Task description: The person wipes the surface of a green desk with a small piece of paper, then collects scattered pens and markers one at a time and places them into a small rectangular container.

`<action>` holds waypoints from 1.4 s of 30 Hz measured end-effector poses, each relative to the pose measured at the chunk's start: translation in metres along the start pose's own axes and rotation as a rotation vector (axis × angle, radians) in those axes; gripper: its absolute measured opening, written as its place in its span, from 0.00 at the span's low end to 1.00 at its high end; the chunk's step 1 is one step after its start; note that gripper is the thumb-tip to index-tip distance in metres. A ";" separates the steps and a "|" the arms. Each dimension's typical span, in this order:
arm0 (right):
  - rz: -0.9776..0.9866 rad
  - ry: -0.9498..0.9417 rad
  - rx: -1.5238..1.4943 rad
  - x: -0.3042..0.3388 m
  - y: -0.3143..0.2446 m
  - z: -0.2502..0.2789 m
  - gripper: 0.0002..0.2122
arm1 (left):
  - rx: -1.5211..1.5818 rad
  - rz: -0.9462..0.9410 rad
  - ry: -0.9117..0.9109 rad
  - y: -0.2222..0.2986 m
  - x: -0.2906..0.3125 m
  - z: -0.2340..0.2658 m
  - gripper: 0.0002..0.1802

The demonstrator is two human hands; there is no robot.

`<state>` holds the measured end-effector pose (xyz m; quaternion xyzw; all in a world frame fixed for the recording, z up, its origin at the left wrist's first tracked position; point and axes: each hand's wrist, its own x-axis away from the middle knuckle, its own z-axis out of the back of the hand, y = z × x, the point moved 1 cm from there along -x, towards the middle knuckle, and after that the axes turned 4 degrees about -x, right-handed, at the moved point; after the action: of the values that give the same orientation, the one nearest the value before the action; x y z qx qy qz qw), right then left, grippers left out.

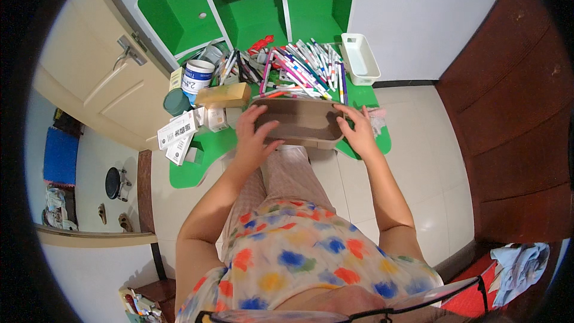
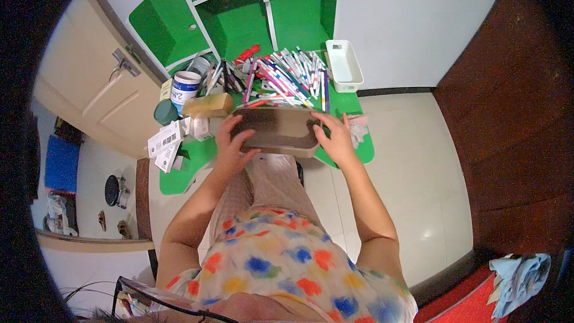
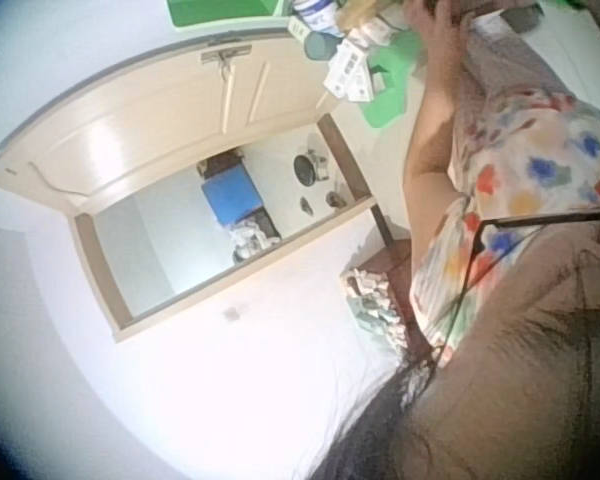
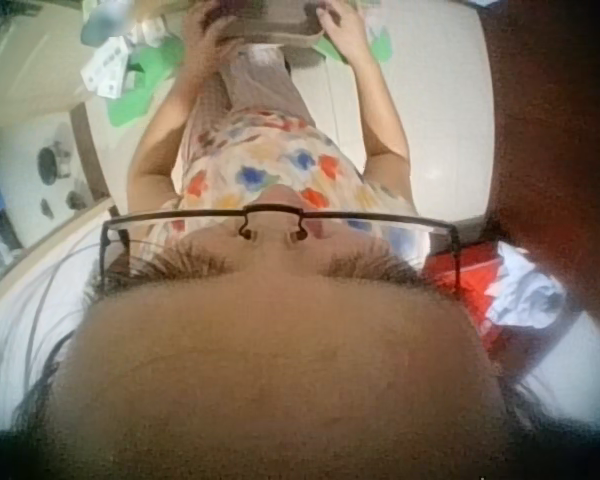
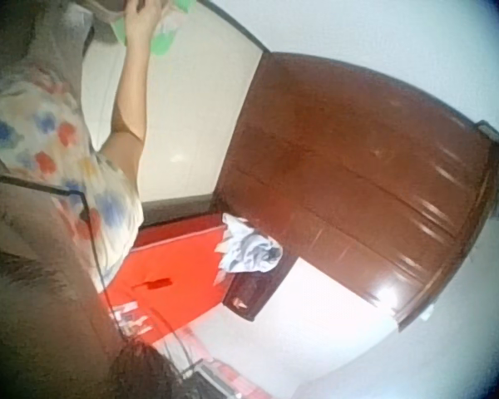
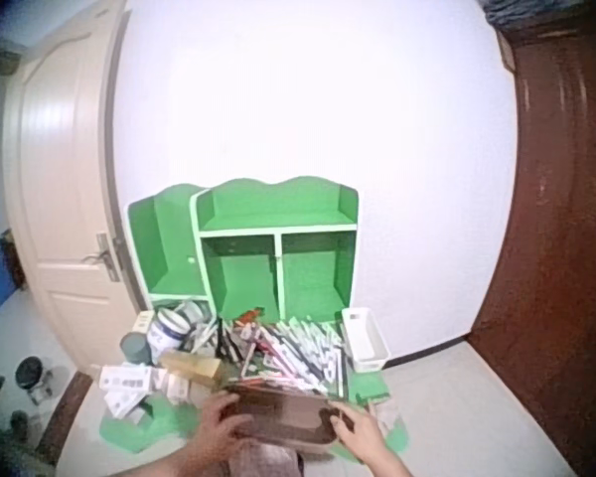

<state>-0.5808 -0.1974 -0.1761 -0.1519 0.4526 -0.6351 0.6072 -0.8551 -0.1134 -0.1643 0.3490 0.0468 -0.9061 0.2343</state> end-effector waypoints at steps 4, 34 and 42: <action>-0.009 -0.049 -0.075 -0.004 0.001 0.002 0.14 | 0.352 0.313 0.057 -0.029 0.025 -0.002 0.52; -0.078 -0.404 0.668 -0.174 -0.014 -0.060 0.13 | 0.746 0.559 -0.250 -0.049 0.030 -0.006 0.58; -0.230 -0.498 0.686 -0.197 -0.002 -0.071 0.35 | 0.724 0.565 -0.244 -0.047 0.029 -0.001 0.55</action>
<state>-0.5922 0.0090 -0.1431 -0.1392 0.0356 -0.7561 0.6385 -0.8947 -0.0824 -0.1877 0.2982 -0.3966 -0.7994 0.3388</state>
